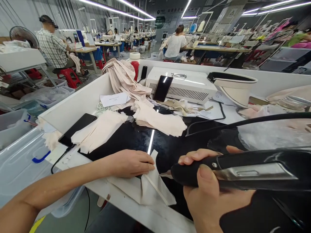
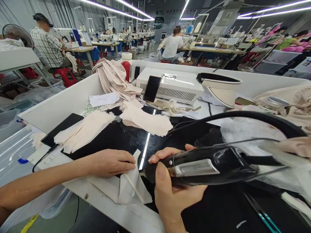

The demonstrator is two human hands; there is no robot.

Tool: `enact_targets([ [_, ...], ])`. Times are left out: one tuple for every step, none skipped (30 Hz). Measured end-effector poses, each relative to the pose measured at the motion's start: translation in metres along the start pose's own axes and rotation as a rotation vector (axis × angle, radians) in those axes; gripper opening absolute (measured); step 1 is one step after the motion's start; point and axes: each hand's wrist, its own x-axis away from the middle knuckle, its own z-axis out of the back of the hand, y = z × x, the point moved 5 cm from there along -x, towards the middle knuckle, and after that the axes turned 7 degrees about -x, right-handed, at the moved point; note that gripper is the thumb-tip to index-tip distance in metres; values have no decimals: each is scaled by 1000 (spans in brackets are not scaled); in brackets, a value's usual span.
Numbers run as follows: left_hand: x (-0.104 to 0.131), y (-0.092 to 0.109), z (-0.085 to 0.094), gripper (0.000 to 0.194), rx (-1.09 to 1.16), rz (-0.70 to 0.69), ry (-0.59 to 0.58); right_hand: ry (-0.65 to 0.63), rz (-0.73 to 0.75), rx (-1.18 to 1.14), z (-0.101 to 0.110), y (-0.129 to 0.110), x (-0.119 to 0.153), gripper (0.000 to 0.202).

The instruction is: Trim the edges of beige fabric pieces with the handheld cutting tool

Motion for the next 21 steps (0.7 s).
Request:
enact_targets([
  [1, -1, -1, 26, 8, 2, -4, 8, -5, 0, 0, -1, -1, 57],
  [1, -1, -2, 26, 16, 4, -4, 14, -12, -2, -1, -1, -1, 57],
  [1, -1, -2, 26, 23, 11, -5, 19, -19, -6, -1, -2, -2, 57],
  [1, -1, -2, 26, 28, 20, -15, 29, -28, -9, -1, -2, -2, 56],
  [0, -1, -3, 27, 32, 31, -31, 41, -38, -10, 0, -2, -2, 56],
  [0, -1, -3, 27, 34, 42, -50, 52, -49, -8, 1, -1, -2, 56],
  [-1, -1, -4, 27, 34, 52, -68, 67, -59, -2, 4, 0, -1, 56],
  [-2, 0, -4, 28, 33, 57, -78, 83, -66, 4, 7, 2, 0, 57],
  [-3, 0, -5, 28, 30, 58, -77, 98, -71, 11, 10, 4, 1, 59],
  [-3, 1, -5, 28, 26, 55, -65, 106, -74, 17, 14, 7, 2, 61],
  [-4, 1, -4, 29, 23, 51, -44, 108, -80, 19, 17, 9, 3, 64],
  [-4, 2, -4, 29, 20, 46, -23, 107, -91, 21, 20, 12, 3, 67],
  [-4, 2, -4, 29, 18, 40, -1, 100, -94, 19, 21, 14, 3, 68],
  [-4, 3, -4, 29, 16, 34, 18, 94, -94, 17, 22, 15, 3, 68],
  [-4, 3, -5, 29, 13, 28, 32, 95, -88, 14, 22, 14, 1, 68],
  [-4, 4, -4, 28, 10, 23, 44, 98, -84, 12, 21, 14, -1, 67],
  [-4, 4, -4, 26, 6, 19, 52, 103, -81, 9, 18, 13, -3, 64],
  [-4, 4, -4, 25, 1, 17, 59, 108, -76, 4, 15, 11, -5, 61],
  [-4, 4, -3, 24, -3, 13, 67, 112, -71, 0, 11, 10, -8, 58],
  [-5, 4, -3, 24, -7, 9, 73, 111, -66, -2, 7, 8, -10, 56],
  [-5, 4, -2, 25, -11, 5, 79, 107, -53, -4, 2, 7, -12, 54],
])
